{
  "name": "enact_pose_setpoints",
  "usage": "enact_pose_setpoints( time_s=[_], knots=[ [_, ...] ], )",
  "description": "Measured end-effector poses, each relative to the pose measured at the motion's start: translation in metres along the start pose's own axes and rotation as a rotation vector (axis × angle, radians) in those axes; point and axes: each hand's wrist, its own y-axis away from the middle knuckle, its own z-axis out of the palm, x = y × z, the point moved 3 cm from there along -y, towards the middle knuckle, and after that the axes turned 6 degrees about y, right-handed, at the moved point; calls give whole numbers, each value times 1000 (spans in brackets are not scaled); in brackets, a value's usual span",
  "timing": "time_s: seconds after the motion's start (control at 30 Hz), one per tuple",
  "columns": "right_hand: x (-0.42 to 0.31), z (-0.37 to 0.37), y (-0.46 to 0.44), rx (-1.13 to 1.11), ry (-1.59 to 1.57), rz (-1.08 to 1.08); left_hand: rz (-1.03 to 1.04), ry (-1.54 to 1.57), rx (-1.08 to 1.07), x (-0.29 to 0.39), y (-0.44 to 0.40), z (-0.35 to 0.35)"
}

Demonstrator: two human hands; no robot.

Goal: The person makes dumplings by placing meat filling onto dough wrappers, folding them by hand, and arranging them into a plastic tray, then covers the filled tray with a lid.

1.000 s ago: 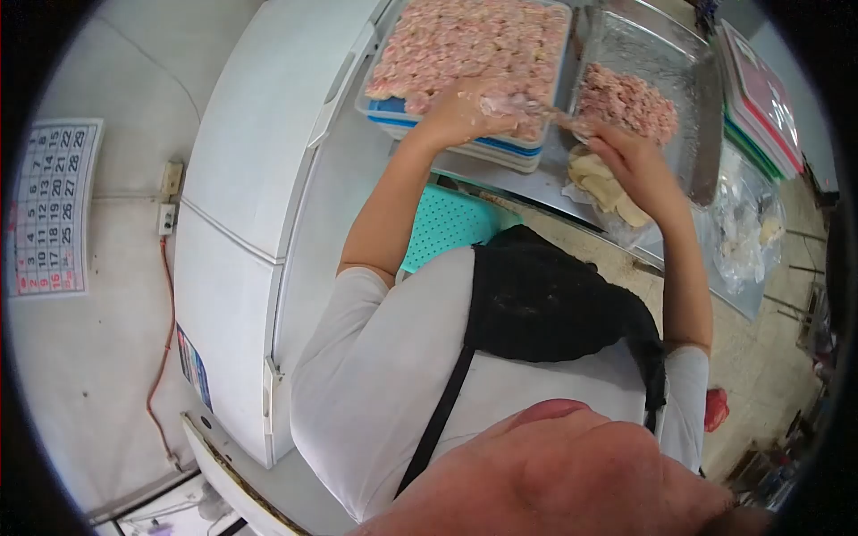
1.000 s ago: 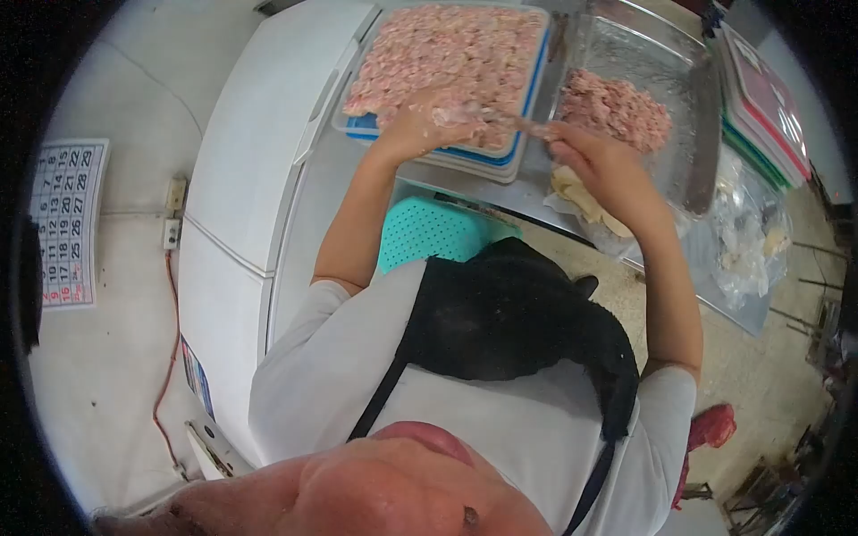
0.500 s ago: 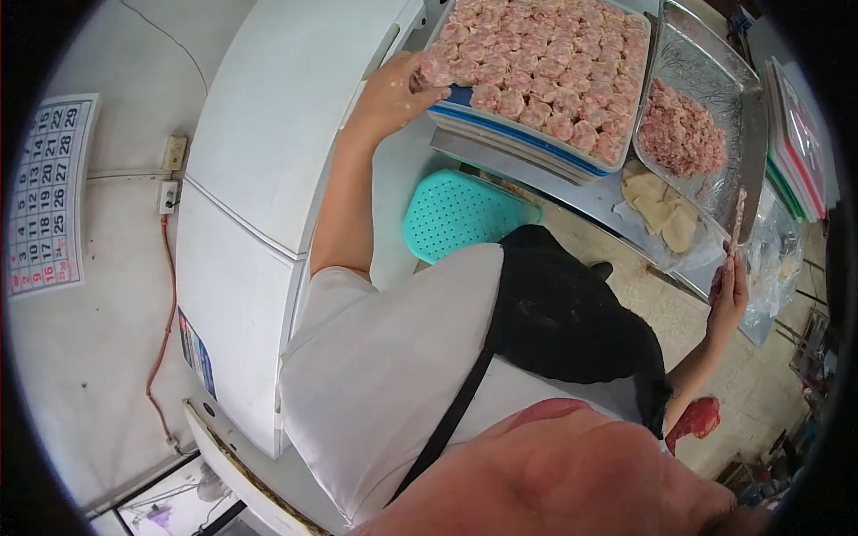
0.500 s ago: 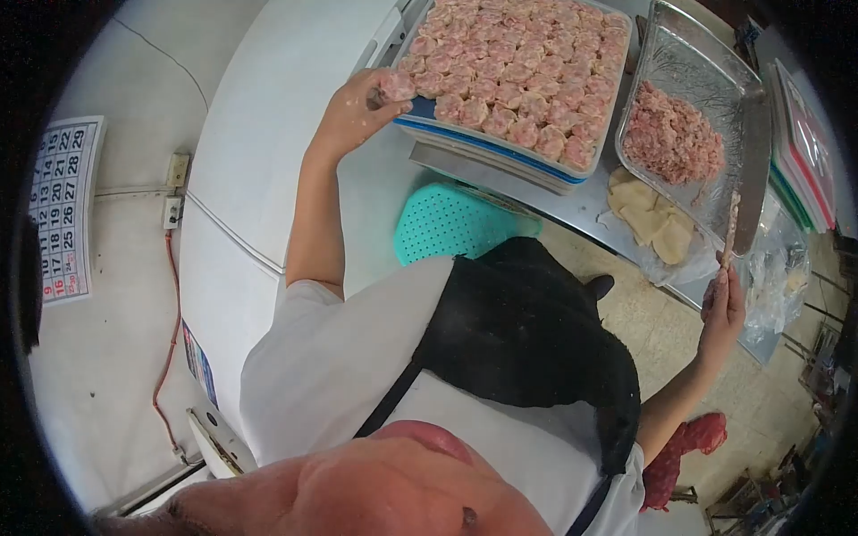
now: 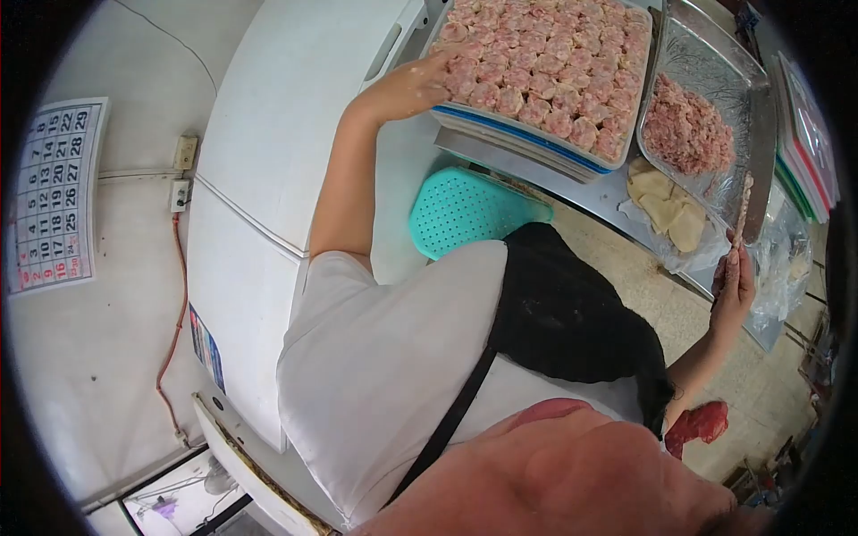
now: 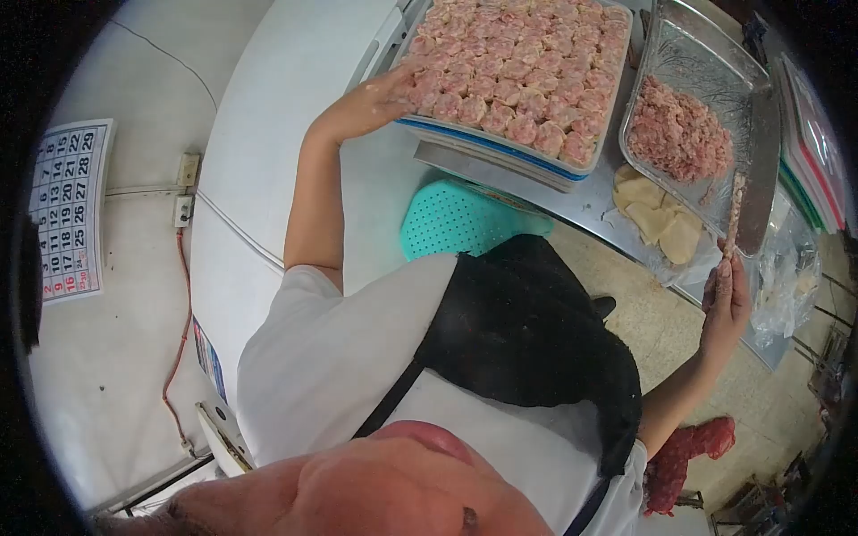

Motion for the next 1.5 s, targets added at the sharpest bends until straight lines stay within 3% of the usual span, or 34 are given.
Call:
enact_pose_setpoints(
  time_s=[0.13, 0.23, 0.27, 0.33, 0.4, 0.47, 0.5, 0.67, 0.77, 0.87, 0.9, 0.93, 1.0, 1.07, 1.13, 1.17, 1.27, 1.37, 1.47, 1.5],
  knots=[
    [7, -12, 3, -15, -10, 20, -95, -138, 106, -4, 6, 4],
    [14, -22, 4, 25, 26, 25, 16, -263, 219, 10, 12, 13],
    [16, -25, 4, 54, 49, 30, -44, -266, 224, 16, 13, 16],
    [20, -32, -1, 23, 94, 42, -141, -263, 214, 28, 7, 23],
    [30, -42, -12, -11, 68, 34, -37, -216, 255, 5, -1, 31],
    [29, -54, -28, -59, 137, 82, -93, -52, 332, 10, -3, 32],
    [33, -63, -38, -78, 217, 56, -130, 28, 377, 15, -2, 33],
    [35, -103, -90, -253, 672, -91, -315, -382, 502, 21, 6, 54],
    [31, -121, -120, -293, 950, -386, -452, -437, 529, 60, 5, 68],
    [15, -115, -153, -378, 1056, -426, -510, -637, 545, 72, -1, 89],
    [19, -106, -170, -342, 1031, -538, -517, -737, 542, 73, -1, 96],
    [29, -93, -182, -304, 1003, -648, -350, -698, 644, 95, -5, 100],
    [61, -62, -187, -335, 1033, -673, -19, -607, 836, 164, -19, 115],
    [83, -50, -180, -436, 1053, -716, 33, -310, 868, 230, -33, 153],
    [93, -52, -156, -611, 1056, -775, -14, -223, 609, 245, -53, 206],
    [89, -60, -150, -623, 1079, -765, 299, -41, 555, 260, -65, 238],
    [49, -89, -165, -672, 1211, -716, 130, 277, 208, 263, -88, 331],
    [35, -87, -190, -477, 1115, -758, 248, 45, 244, 264, -98, 368],
    [86, -68, -172, -472, 942, -967, 221, -17, 236, 256, -105, 374],
    [84, -68, -167, -531, 1013, -924, 202, 56, 261, 250, -106, 373]
  ],
)
